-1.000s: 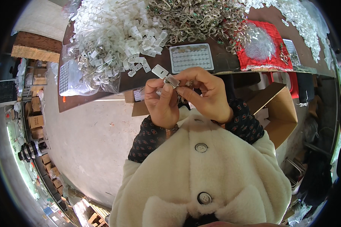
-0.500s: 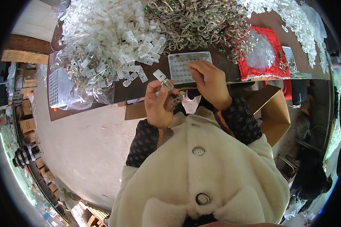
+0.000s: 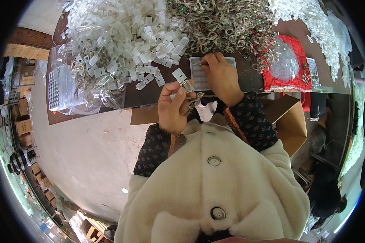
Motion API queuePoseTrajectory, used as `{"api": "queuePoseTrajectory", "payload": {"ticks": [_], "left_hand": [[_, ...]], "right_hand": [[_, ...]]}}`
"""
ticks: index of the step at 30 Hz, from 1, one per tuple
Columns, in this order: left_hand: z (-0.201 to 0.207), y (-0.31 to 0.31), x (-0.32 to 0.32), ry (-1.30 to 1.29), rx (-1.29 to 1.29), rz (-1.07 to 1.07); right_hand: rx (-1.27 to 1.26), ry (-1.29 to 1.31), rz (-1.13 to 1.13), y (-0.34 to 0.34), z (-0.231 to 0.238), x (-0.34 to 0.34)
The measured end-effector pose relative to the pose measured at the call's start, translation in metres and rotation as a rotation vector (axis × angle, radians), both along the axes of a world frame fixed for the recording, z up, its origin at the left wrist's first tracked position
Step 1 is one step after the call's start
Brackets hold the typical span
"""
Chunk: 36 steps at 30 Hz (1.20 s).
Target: The person assembles small LED light units by inserting a bulb into a white plastic housing and placing a metal contact into a tray. The person repeatedly picks up a housing, inserts a bulb, and places the contact into a compartmentalized tray on the table.
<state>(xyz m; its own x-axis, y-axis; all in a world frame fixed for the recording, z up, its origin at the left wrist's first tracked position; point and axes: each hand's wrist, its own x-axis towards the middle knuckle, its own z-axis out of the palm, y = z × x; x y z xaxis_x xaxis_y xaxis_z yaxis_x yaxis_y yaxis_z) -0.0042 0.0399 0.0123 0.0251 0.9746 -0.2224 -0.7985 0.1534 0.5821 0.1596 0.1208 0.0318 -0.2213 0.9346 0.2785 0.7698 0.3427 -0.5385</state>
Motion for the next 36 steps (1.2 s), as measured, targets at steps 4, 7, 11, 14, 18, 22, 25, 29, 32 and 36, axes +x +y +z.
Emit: {"api": "queuePoseTrajectory", "payload": {"ticks": [4,7,11,14,18,22,25,29,32,36], "left_hand": [[0.005,-0.003,0.001,0.057,-0.029,0.011],[0.005,-0.003,0.001,0.114,-0.048,0.023],[0.002,0.001,-0.005,0.163,-0.029,0.073],[-0.002,0.002,-0.007,0.186,-0.038,0.081],[-0.007,-0.002,-0.008,0.158,-0.044,0.084],[-0.012,-0.016,-0.019,0.057,0.027,0.125],[-0.015,-0.029,-0.038,0.080,0.036,0.203],[-0.021,-0.038,-0.054,0.183,-0.013,0.321],[-0.023,-0.040,-0.056,0.197,-0.019,0.348],[-0.019,-0.042,-0.062,0.074,-0.025,0.262]], "right_hand": [[0.060,0.346,0.193,-0.016,0.021,0.001],[0.113,0.385,0.228,-0.024,0.029,0.002],[0.037,0.300,0.087,-0.016,0.022,0.005],[0.009,0.295,0.094,-0.015,0.013,0.002],[0.023,0.286,0.149,-0.014,0.013,-0.009],[0.017,0.253,0.278,-0.021,0.013,-0.033],[-0.035,0.223,0.294,-0.024,0.006,-0.051],[-0.043,0.207,0.295,-0.024,-0.006,-0.068],[0.019,0.223,0.286,-0.023,-0.013,-0.080],[0.009,0.139,0.293,-0.020,-0.017,-0.090]]}}
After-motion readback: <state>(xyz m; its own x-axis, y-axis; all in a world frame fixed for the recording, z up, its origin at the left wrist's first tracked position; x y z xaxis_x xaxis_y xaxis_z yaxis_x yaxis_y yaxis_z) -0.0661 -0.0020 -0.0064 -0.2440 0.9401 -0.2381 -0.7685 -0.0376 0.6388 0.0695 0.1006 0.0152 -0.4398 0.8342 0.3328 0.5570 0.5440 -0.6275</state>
